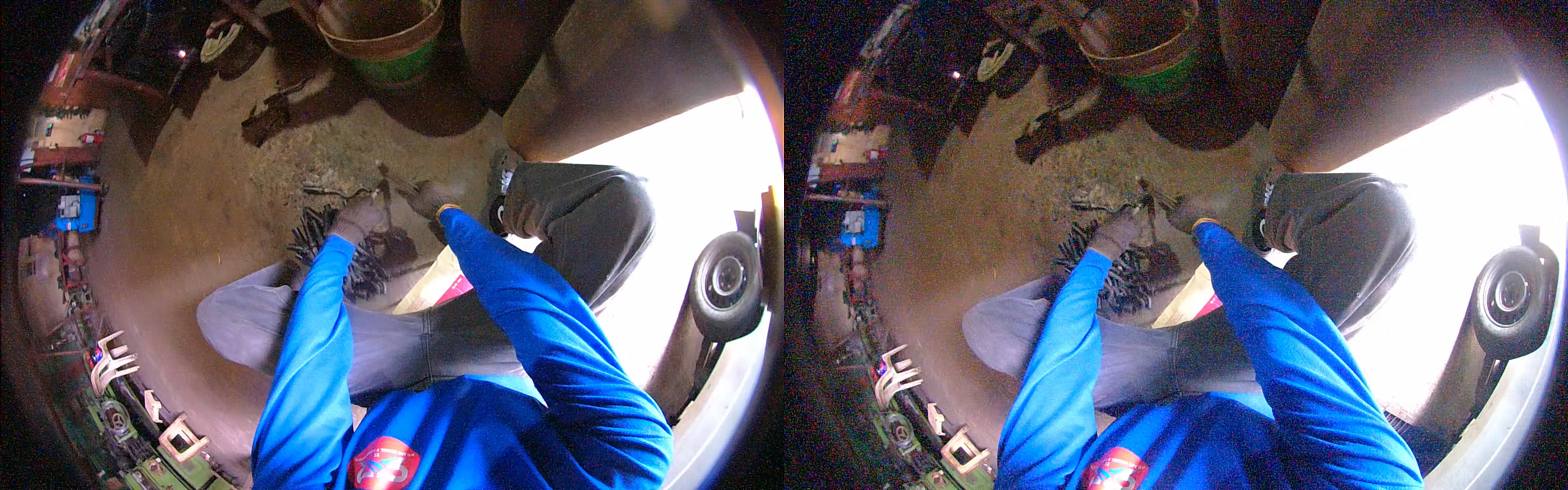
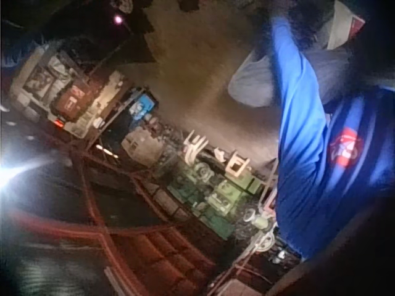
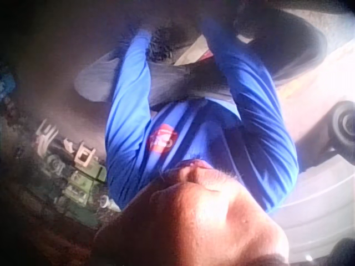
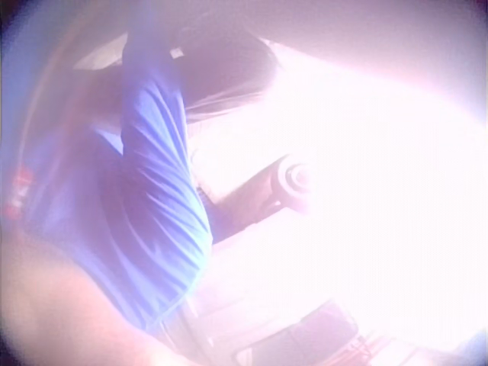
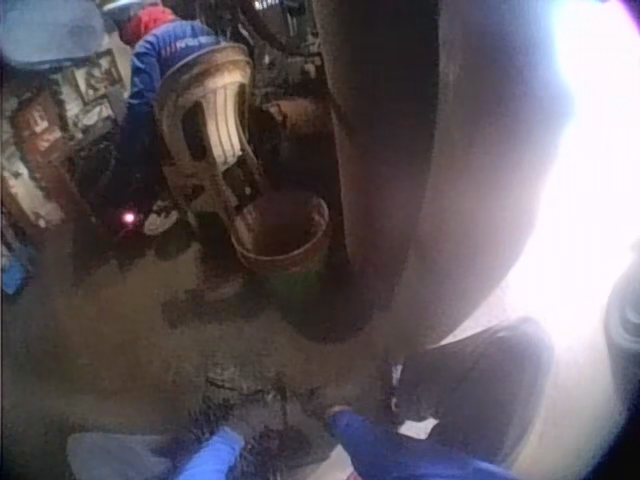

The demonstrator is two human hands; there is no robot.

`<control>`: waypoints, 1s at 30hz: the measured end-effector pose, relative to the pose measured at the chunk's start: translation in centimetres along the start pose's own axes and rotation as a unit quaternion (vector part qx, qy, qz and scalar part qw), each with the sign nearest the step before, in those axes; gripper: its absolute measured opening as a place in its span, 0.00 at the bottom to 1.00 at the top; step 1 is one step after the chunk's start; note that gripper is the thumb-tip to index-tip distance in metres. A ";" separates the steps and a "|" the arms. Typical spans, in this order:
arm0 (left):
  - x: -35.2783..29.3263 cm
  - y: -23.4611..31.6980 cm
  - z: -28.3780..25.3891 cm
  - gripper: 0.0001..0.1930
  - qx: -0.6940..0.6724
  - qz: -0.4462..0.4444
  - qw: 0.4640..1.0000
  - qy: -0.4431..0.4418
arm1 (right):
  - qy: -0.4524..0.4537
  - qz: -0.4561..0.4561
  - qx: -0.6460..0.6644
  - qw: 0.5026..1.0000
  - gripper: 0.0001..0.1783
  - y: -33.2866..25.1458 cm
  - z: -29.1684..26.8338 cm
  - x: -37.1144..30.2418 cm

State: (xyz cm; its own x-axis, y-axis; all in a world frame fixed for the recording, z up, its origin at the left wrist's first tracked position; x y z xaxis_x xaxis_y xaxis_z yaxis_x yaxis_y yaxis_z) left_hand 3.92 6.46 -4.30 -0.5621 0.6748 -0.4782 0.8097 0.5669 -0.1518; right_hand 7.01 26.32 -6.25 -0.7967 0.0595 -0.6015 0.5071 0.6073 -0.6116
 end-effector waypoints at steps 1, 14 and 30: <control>-0.4 -0.9 2.0 0.12 -0.013 -0.020 0.999 -0.030 | -0.014 -0.011 0.025 1.000 0.30 -1.3 0.4 -0.4; -9.0 -0.4 -9.7 0.15 -0.218 -0.189 0.954 0.075 | 0.035 0.040 0.038 0.998 0.24 2.8 2.1 5.6; -25.0 -4.3 -21.4 0.17 -0.216 -0.204 0.951 -0.081 | 0.076 -0.161 0.044 0.983 0.23 -8.1 1.0 -0.8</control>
Point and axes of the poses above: each hand's wrist, its own x-axis towards the middle knuckle, its own z-axis out of the palm, y = z × x, the point moved 2 cm from there along x, towards the middle knuckle, and after that the axes turned 6 degrees about x, right-handed, at the moved point
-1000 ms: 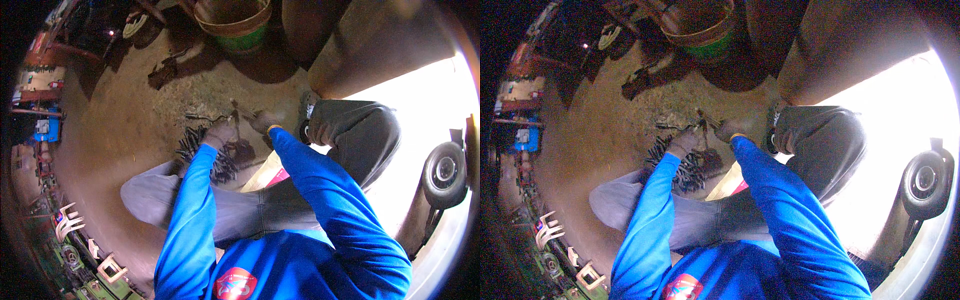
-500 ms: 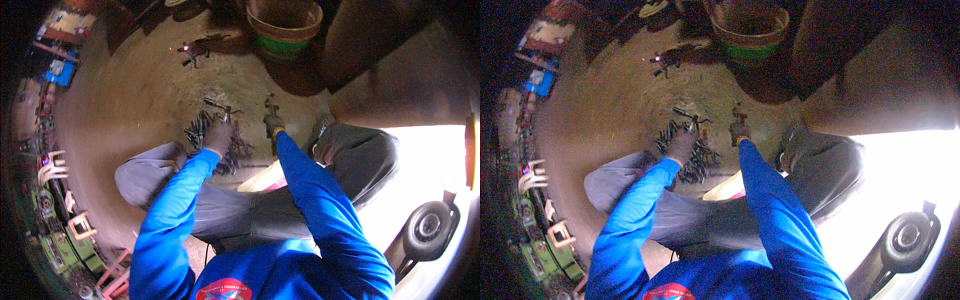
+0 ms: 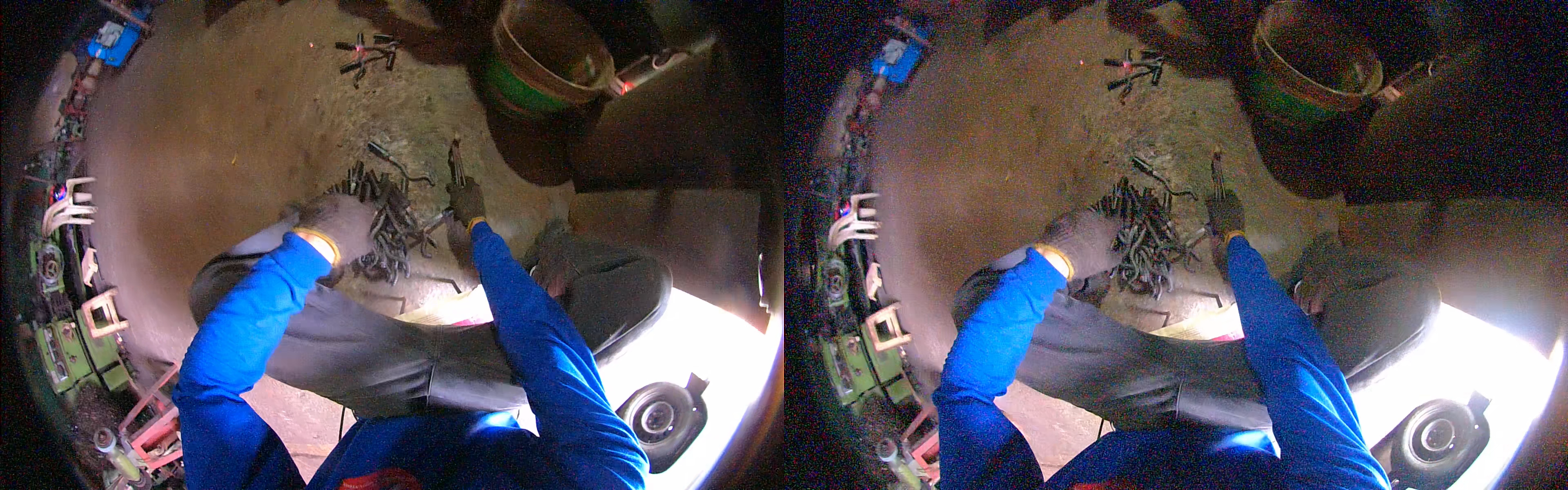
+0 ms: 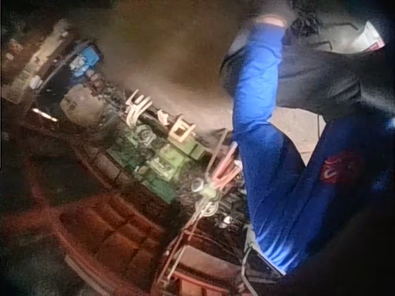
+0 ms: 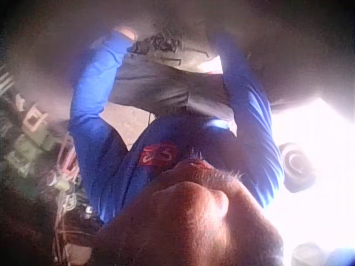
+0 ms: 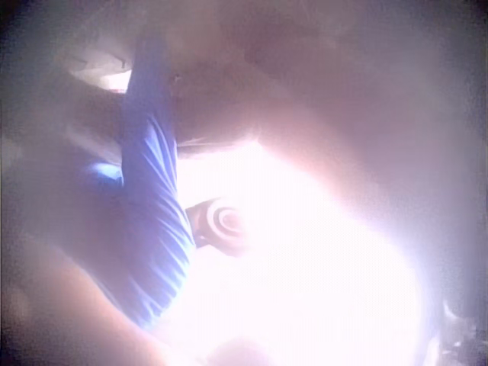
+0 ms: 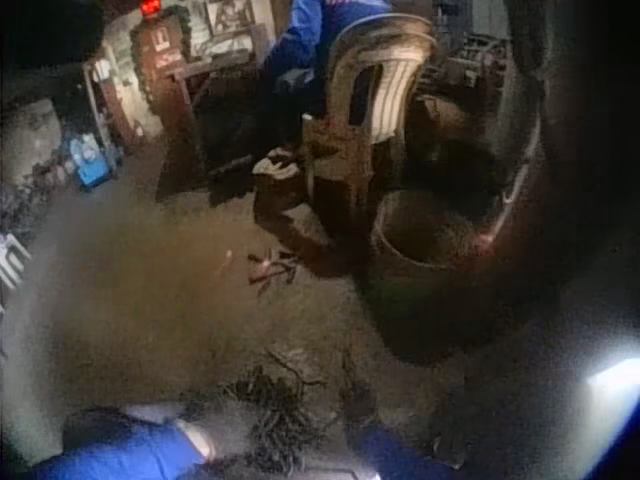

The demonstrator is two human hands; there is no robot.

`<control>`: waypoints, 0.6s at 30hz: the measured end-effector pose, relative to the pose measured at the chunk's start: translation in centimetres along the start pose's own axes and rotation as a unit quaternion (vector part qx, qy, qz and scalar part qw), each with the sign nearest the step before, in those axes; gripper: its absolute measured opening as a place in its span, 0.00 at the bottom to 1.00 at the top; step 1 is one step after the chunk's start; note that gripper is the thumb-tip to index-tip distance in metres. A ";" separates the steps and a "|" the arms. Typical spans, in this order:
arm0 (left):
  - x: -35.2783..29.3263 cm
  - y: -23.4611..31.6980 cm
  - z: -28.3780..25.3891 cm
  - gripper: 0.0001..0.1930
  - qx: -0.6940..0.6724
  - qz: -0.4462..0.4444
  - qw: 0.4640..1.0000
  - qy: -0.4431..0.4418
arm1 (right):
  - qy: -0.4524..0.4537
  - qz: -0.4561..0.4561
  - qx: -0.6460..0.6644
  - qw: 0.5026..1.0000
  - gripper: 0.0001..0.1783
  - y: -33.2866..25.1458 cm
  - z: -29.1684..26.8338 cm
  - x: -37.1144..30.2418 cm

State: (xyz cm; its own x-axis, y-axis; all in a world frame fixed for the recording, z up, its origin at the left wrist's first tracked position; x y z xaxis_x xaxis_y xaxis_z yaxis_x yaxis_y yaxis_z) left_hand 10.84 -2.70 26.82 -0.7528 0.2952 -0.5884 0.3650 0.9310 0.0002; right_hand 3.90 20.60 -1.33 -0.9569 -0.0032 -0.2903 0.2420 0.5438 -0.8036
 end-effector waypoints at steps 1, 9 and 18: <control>-0.3 0.5 -0.2 0.16 0.010 0.021 1.000 0.018 | -0.017 -0.009 0.001 1.000 0.22 -0.3 0.2 1.2; -4.6 2.7 1.7 0.09 -0.015 0.119 0.968 0.221 | -0.176 -0.362 -0.240 0.883 0.16 -6.5 3.5 5.4; -7.1 2.1 1.0 0.09 -0.177 0.039 0.959 0.219 | -0.561 0.013 -0.399 0.726 0.16 -7.6 2.6 11.7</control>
Point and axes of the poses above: each hand's wrist, its own x-axis towards the middle knuckle, its own z-axis out of the palm, y = z × x, the point moved 2 cm from there along x, towards the middle knuckle, and after that the axes turned 6 degrees about x, right-handed, at the moved point
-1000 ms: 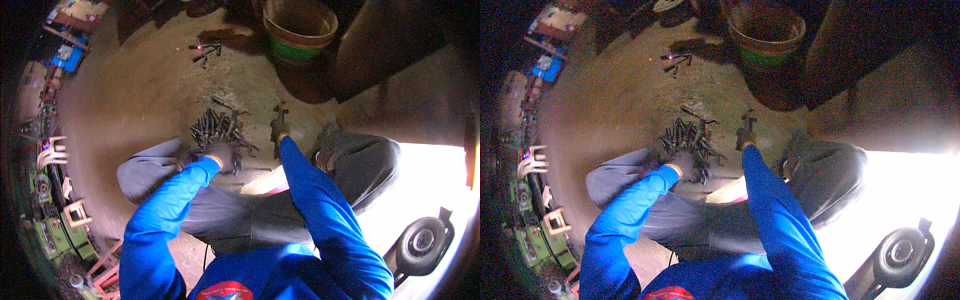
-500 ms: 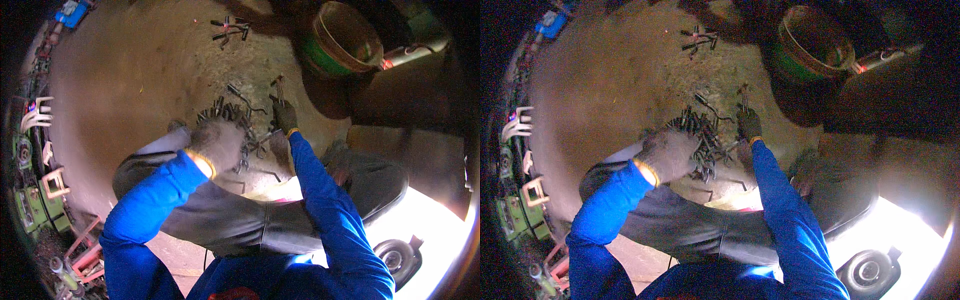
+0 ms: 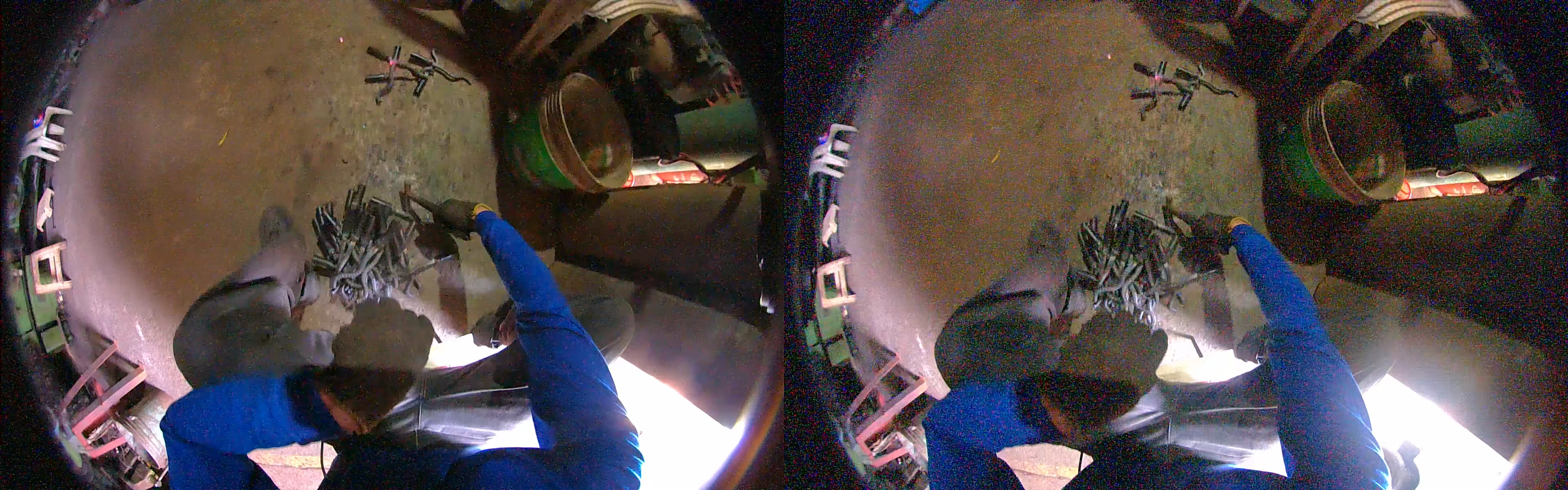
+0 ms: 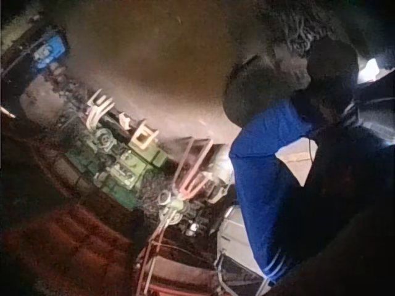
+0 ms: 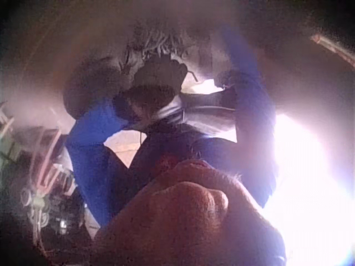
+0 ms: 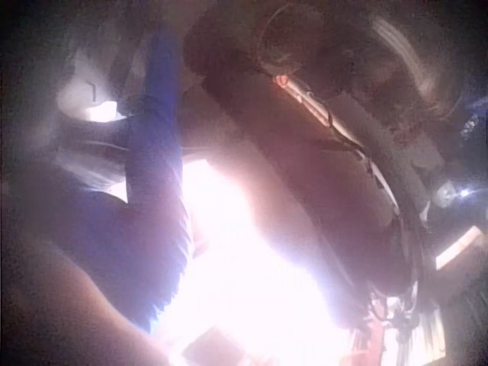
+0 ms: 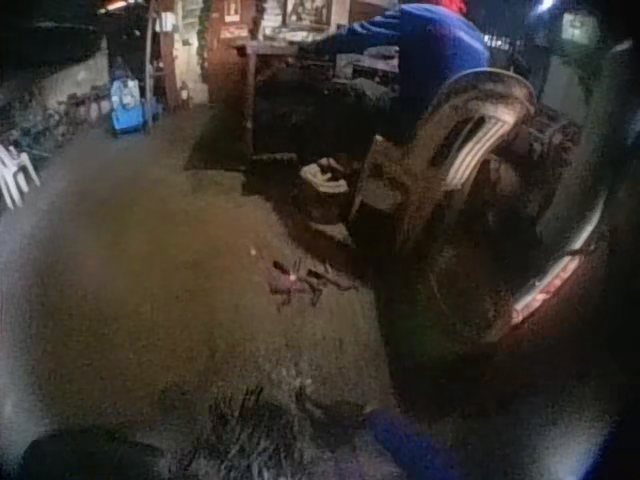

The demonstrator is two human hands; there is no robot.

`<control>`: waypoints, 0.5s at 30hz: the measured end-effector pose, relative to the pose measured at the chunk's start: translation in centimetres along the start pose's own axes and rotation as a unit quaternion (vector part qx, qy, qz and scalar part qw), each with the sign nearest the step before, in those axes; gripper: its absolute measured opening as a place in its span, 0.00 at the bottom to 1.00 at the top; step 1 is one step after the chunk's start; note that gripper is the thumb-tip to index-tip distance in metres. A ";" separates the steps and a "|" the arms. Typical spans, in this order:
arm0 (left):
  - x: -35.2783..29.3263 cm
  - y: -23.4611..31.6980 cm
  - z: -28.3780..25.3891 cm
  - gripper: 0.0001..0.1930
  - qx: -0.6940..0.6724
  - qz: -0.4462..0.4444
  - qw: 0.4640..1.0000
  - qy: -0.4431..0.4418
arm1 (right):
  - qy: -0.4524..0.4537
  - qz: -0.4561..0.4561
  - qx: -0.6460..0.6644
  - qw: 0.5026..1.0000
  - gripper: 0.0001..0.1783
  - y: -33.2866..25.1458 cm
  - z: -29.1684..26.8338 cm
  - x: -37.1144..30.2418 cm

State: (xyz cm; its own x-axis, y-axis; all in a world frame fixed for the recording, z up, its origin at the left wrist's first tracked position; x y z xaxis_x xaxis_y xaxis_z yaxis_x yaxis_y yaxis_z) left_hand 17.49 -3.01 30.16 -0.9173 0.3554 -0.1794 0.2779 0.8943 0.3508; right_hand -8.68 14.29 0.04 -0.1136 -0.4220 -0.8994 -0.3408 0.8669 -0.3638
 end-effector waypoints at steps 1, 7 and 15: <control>0.3 -0.5 0.1 0.09 -0.010 0.012 1.000 0.004 | -0.020 0.028 0.030 0.999 0.16 1.3 -1.2 -0.9; 1.4 -2.9 -1.2 0.09 -0.012 -0.040 0.999 0.032 | 0.035 -0.024 -0.016 0.999 0.16 -1.1 -12.2 -1.3; 3.4 -5.9 -1.9 0.10 -0.029 -0.081 0.996 0.030 | 0.456 -0.059 -0.228 0.858 0.24 -7.8 -24.8 3.3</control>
Point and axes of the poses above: each hand's wrist, its own x-axis towards the middle knuckle, its own z-axis out of the palm, y = z × x, the point moved 2 cm from there along x, towards the middle knuckle, and after that the axes turned 6 degrees about x, right-handed, at the moved point
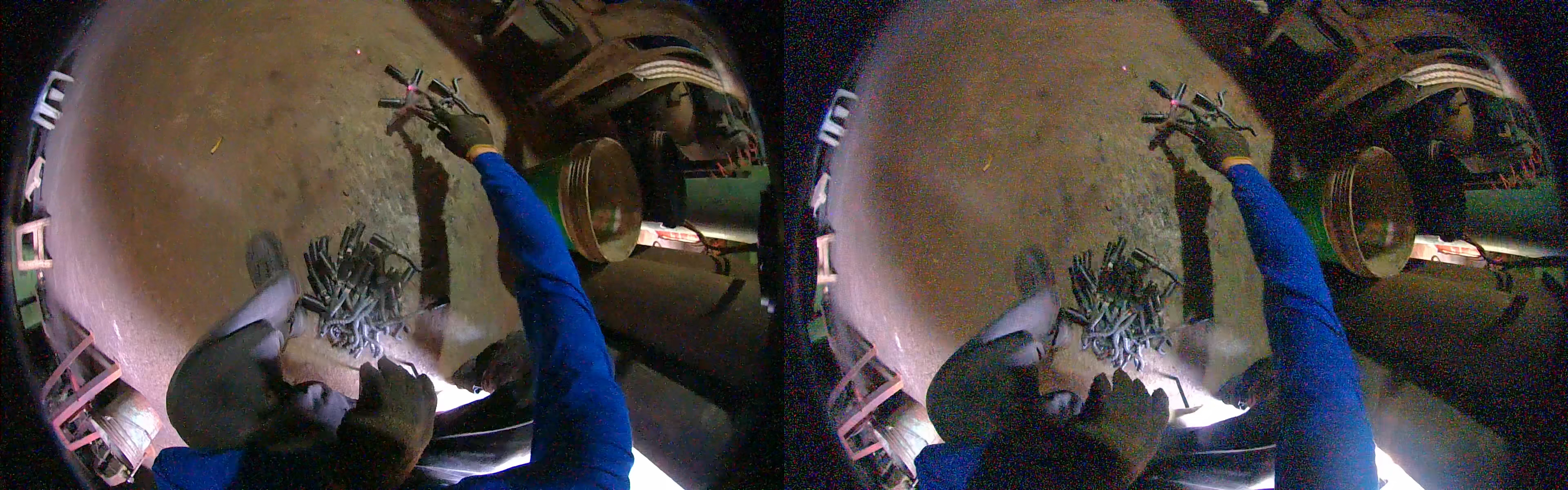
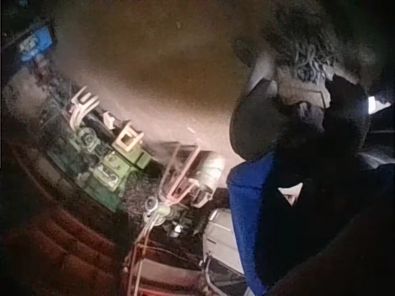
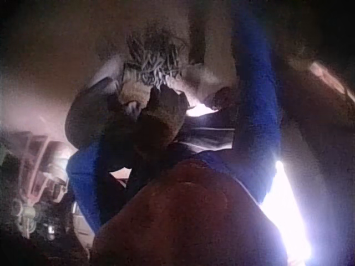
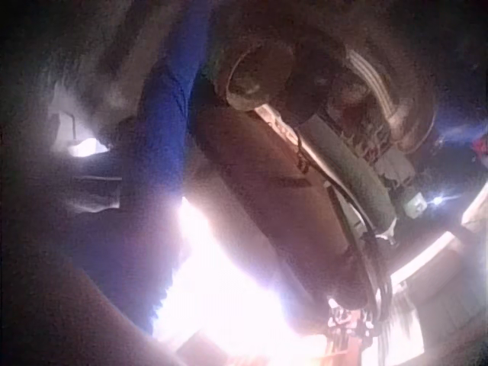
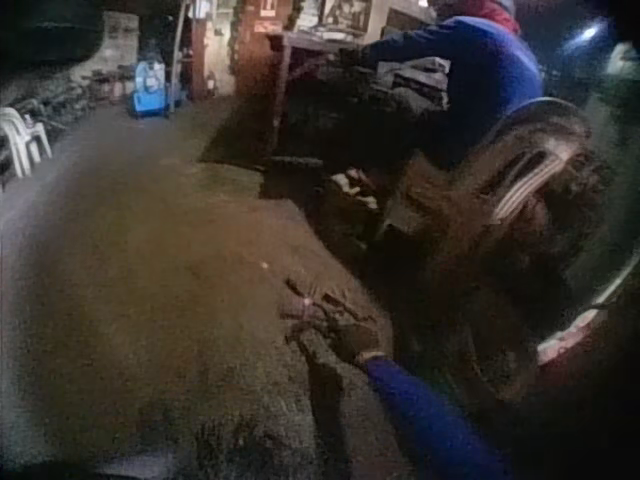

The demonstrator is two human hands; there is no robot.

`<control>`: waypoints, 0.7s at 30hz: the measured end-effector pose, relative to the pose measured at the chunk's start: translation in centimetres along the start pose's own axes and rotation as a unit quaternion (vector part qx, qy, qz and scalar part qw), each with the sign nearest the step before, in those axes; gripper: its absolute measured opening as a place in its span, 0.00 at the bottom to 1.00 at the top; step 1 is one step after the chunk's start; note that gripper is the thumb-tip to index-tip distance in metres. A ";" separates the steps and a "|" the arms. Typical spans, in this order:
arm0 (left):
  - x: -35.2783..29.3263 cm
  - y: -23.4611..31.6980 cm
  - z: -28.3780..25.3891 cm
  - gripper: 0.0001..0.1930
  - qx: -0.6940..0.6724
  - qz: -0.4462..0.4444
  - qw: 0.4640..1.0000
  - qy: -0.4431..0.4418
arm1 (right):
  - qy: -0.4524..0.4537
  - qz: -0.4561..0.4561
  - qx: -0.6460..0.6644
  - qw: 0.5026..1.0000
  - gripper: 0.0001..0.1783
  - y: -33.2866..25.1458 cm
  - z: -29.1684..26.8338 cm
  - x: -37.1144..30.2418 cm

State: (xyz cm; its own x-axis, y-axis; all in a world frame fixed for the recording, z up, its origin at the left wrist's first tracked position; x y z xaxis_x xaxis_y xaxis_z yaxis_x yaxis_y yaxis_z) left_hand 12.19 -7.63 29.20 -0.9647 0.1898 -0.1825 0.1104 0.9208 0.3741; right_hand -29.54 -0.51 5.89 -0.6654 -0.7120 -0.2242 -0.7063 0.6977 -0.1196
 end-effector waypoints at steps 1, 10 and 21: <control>0.3 -0.1 -0.1 0.10 0.000 0.002 1.000 0.003 | 0.044 0.013 0.003 0.999 0.23 0.2 0.5 1.5; 0.3 -0.3 -0.4 0.10 0.000 -0.012 1.000 -0.004 | 0.017 0.149 0.125 0.981 0.27 -0.6 9.5 -3.3; -0.2 2.4 -1.1 0.11 0.035 0.023 0.999 0.000 | -0.071 0.170 0.129 0.974 0.28 0.1 11.0 -18.5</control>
State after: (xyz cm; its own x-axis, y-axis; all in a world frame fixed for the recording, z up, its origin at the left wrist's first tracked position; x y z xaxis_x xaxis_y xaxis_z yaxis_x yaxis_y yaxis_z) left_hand 12.44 -5.79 31.12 -0.9581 0.2327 -0.1671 0.1711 0.9325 0.3180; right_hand -14.62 13.58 -0.64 -0.7973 -0.4309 -0.4226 -0.3541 0.9010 -0.2507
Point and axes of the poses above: each hand's wrist, its own x-axis towards the middle knuckle, its own z-axis out of the palm, y = z × x, the point moved 2 cm from there along x, towards the middle knuckle, and after that the axes turned 6 degrees about x, right-handed, at the moved point
